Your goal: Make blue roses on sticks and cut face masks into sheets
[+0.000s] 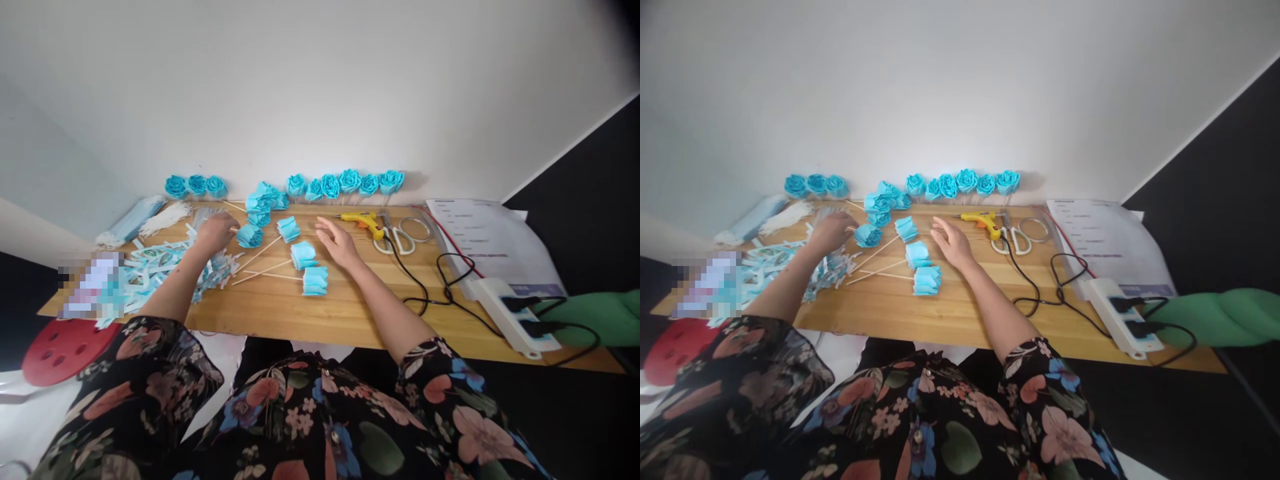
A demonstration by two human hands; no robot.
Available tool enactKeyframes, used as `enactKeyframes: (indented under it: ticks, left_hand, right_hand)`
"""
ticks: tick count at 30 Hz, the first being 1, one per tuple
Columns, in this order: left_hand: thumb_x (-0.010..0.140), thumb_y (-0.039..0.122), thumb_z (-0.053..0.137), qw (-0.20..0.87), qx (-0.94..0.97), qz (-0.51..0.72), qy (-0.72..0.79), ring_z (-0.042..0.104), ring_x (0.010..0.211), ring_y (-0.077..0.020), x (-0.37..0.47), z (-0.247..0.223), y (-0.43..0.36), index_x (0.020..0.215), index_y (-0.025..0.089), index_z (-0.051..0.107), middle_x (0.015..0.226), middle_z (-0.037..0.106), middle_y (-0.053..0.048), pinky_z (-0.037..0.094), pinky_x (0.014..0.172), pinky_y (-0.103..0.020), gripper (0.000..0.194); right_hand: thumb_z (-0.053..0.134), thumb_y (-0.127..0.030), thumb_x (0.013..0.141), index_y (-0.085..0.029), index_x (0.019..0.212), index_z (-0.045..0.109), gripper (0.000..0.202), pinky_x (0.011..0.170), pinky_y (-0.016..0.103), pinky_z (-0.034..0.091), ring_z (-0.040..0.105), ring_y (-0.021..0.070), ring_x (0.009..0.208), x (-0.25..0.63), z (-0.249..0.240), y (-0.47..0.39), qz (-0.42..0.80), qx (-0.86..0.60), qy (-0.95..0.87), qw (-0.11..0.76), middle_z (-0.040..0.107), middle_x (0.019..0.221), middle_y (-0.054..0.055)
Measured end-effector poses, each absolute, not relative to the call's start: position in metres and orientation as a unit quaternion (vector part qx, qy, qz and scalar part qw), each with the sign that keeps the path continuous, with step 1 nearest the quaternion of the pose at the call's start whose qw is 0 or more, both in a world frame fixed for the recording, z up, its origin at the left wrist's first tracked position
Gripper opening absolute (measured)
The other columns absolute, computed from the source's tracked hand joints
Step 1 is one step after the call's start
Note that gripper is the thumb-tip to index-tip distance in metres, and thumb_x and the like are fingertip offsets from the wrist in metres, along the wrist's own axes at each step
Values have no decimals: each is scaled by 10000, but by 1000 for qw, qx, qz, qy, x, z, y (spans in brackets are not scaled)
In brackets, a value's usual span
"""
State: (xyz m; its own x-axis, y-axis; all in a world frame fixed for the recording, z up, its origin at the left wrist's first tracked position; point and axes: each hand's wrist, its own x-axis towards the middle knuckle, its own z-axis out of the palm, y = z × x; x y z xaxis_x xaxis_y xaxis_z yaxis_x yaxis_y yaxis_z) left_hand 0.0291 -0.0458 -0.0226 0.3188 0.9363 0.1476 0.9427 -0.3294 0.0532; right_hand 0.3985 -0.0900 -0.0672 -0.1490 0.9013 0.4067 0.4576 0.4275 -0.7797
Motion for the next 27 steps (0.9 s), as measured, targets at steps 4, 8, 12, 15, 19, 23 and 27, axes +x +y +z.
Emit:
enactKeyframes:
  ticks: [4, 8, 12, 15, 19, 23, 27]
  left_hand:
    - [866, 314, 535, 3, -823, -208, -528, 643, 1017, -270, 26, -18, -43, 825, 197, 738, 976, 737, -96, 474, 977, -416, 238]
    - [845, 366, 589, -20, -759, -399, -515, 656, 1003, -252, 27, 4, -51, 863, 172, 738, 945, 742, -74, 500, 954, -374, 246]
    - [823, 427, 633, -103, -717, -479, -496, 664, 822, -219, 42, 16, -67, 835, 147, 728, 732, 693, -25, 541, 805, -330, 296]
    - [803, 473, 681, -166, -715, -502, -457, 667, 815, -216, 58, 17, -77, 847, 145, 730, 739, 704, -29, 551, 787, -330, 334]
    - [767, 508, 733, -212, -704, -526, -426, 670, 879, -230, 75, 18, -84, 866, 151, 725, 798, 725, -50, 552, 819, -344, 371]
    - [778, 533, 715, -223, -718, -515, -412, 661, 890, -234, 81, 25, -89, 826, 164, 708, 784, 718, -52, 537, 833, -347, 372]
    - [880, 467, 568, -207, -751, -429, -457, 629, 758, -190, 78, 36, -92, 758, 168, 690, 708, 676, -40, 493, 752, -292, 345]
  right_hand:
    - [519, -426, 956, -245, 1345, 593, 436, 983, 400, 526, 681, 230, 1106, 401, -70, -88, 242, -487, -719, 434, 726, 1217, 73]
    - [509, -435, 961, -242, 1333, 606, 430, 981, 395, 528, 682, 234, 1113, 401, -72, -87, 247, -491, -720, 425, 731, 1213, 76]
    - [501, -447, 963, -244, 1312, 620, 421, 955, 392, 542, 695, 238, 1085, 400, -73, -87, 250, -491, -717, 427, 735, 1205, 80]
    - [504, -442, 960, -239, 1298, 628, 413, 943, 392, 547, 698, 240, 1079, 401, -74, -87, 248, -489, -716, 431, 747, 1175, 81]
    - [508, -439, 959, -241, 1286, 635, 403, 938, 391, 550, 699, 240, 1086, 401, -74, -87, 256, -491, -712, 431, 751, 1167, 76]
    - [503, -449, 960, -246, 1267, 648, 395, 927, 384, 555, 705, 236, 1069, 400, -75, -87, 256, -491, -713, 429, 748, 1173, 71]
    - [506, -435, 958, -240, 1258, 657, 388, 929, 386, 551, 708, 233, 1045, 399, -74, -87, 248, -495, -713, 430, 752, 1161, 76]
